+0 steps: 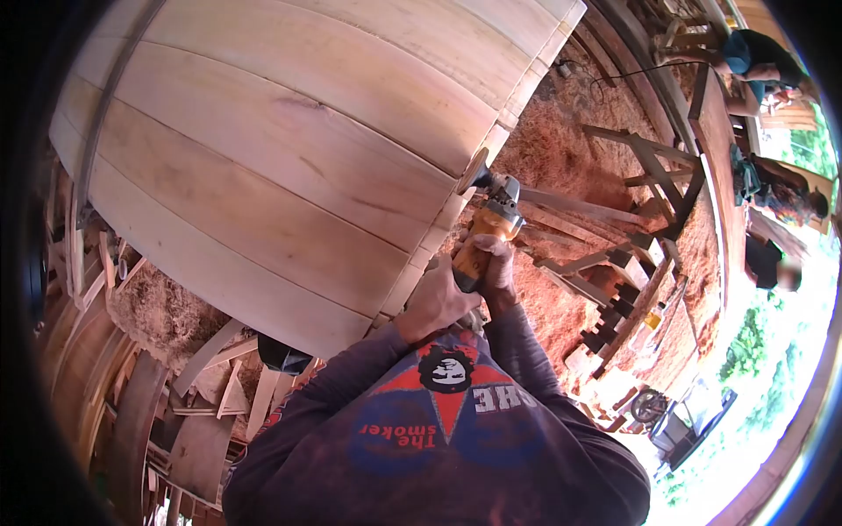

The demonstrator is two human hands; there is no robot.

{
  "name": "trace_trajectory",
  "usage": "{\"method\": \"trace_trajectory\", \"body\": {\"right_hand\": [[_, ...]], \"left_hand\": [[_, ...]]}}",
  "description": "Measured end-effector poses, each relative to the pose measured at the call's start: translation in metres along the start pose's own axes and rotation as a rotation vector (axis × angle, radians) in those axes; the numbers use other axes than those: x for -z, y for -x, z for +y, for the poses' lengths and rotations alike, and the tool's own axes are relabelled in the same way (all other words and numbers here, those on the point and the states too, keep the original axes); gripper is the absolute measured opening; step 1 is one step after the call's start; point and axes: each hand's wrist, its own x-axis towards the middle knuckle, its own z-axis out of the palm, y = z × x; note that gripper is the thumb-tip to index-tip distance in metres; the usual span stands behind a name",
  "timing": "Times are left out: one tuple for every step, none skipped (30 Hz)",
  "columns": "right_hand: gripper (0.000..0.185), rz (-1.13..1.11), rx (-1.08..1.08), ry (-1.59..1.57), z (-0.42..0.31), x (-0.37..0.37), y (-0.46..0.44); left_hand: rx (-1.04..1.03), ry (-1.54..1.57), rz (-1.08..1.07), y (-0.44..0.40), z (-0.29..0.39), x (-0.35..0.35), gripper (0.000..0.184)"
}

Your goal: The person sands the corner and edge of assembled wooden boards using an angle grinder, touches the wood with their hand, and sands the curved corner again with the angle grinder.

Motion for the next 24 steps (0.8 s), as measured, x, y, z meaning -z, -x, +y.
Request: {"method": "trace_trajectory", "body": {"right_hand": [[0.042,0.018,0.011,0.036,-0.001,-0.003,0.001],[0.040,0.036,0.023,0.073,-0.003,-0.006,0.002],[0.040,0.036,0.024,0.073,-0.004,-0.009,0.002],[0.037,0.038,0.049,0.135,-0.006,-0.012,0.003],[0.035,0.041,0.073,0.196,-0.008,-0.017,0.004],[0.029,0.061,0.117,0.269,-0.012,-0.034,0.009],[0.029,0.064,0.119,0.267,-0.014,-0.040,0.011],[0.030,0.098,0.152,0.496,-0.016,-0.044,0.013],[0.032,0.139,0.185,0.722,-0.020,-0.054,0.017],[0.028,0.163,0.203,0.743,-0.021,-0.065,0.022],[0.028,0.145,0.227,0.745,-0.022,-0.073,0.025],[0.027,0.135,0.271,0.743,-0.024,-0.075,0.028],[0.026,0.117,0.310,0.743,-0.023,-0.077,0.030],[0.027,0.125,0.254,0.661,-0.022,-0.065,0.031],[0.027,0.127,0.197,0.580,-0.024,-0.051,0.031],[0.033,0.089,0.265,0.466,-0.024,-0.041,0.030],[0.041,0.078,0.266,0.383,-0.033,-0.040,0.037],[0.043,0.092,0.324,0.315,-0.035,-0.021,0.033],[0.039,0.078,0.375,0.299,-0.041,-0.003,0.031],[0.034,0.140,0.353,0.381,-0.051,0.009,0.035],[0.030,0.141,0.346,0.559,-0.068,0.007,0.047],[0.030,0.169,0.427,0.709,-0.080,0.006,0.056],[0.029,0.201,0.509,0.854,-0.087,0.008,0.060],[0.032,0.169,0.566,0.880,-0.091,0.016,0.059]], "left_hand": [[0.000,-0.001,-0.001,0.000,-0.002,-0.001,0.077],[-0.011,-0.001,0.023,-0.001,-0.004,-0.002,0.078],[-0.021,0.000,0.047,-0.002,-0.004,-0.002,0.078],[-0.022,0.000,0.048,-0.004,-0.006,-0.001,0.078],[0.010,0.037,0.010,-0.005,-0.005,0.003,0.076],[0.042,0.073,-0.029,-0.006,-0.006,0.006,0.074],[0.040,0.072,-0.032,-0.012,-0.016,0.006,0.074],[-0.034,0.316,-0.115,-0.022,-0.034,0.002,0.070],[-0.107,0.558,-0.204,-0.025,-0.038,0.006,0.068],[-0.085,0.695,-0.279,-0.025,-0.042,0.008,0.067],[-0.084,0.686,-0.298,-0.021,-0.034,0.012,0.067],[-0.087,0.699,-0.268,-0.015,-0.024,0.017,0.067],[-0.088,0.713,-0.229,-0.010,-0.020,0.020,0.067],[-0.125,0.672,-0.210,-0.013,-0.027,0.012,0.068],[-0.191,0.521,-0.107,-0.010,-0.022,0.006,0.068],[-0.121,0.308,-0.127,-0.008,-0.017,0.003,0.067],[-0.052,0.098,-0.142,-0.001,0.004,0.008,0.066],[-0.098,0.045,-0.155,0.006,0.021,0.009,0.065],[-0.144,0.009,-0.210,0.003,0.018,-0.002,0.068],[-0.192,-0.024,-0.264,0.000,0.016,-0.013,0.071],[-0.337,-0.173,-0.233,0.003,0.013,-0.019,0.077],[-0.339,-0.180,-0.226,0.007,0.008,-0.025,0.077],[-0.348,-0.159,-0.234,0.013,0.006,-0.028,0.083],[-0.356,-0.142,-0.243,0.017,0.004,-0.031,0.089]]}}
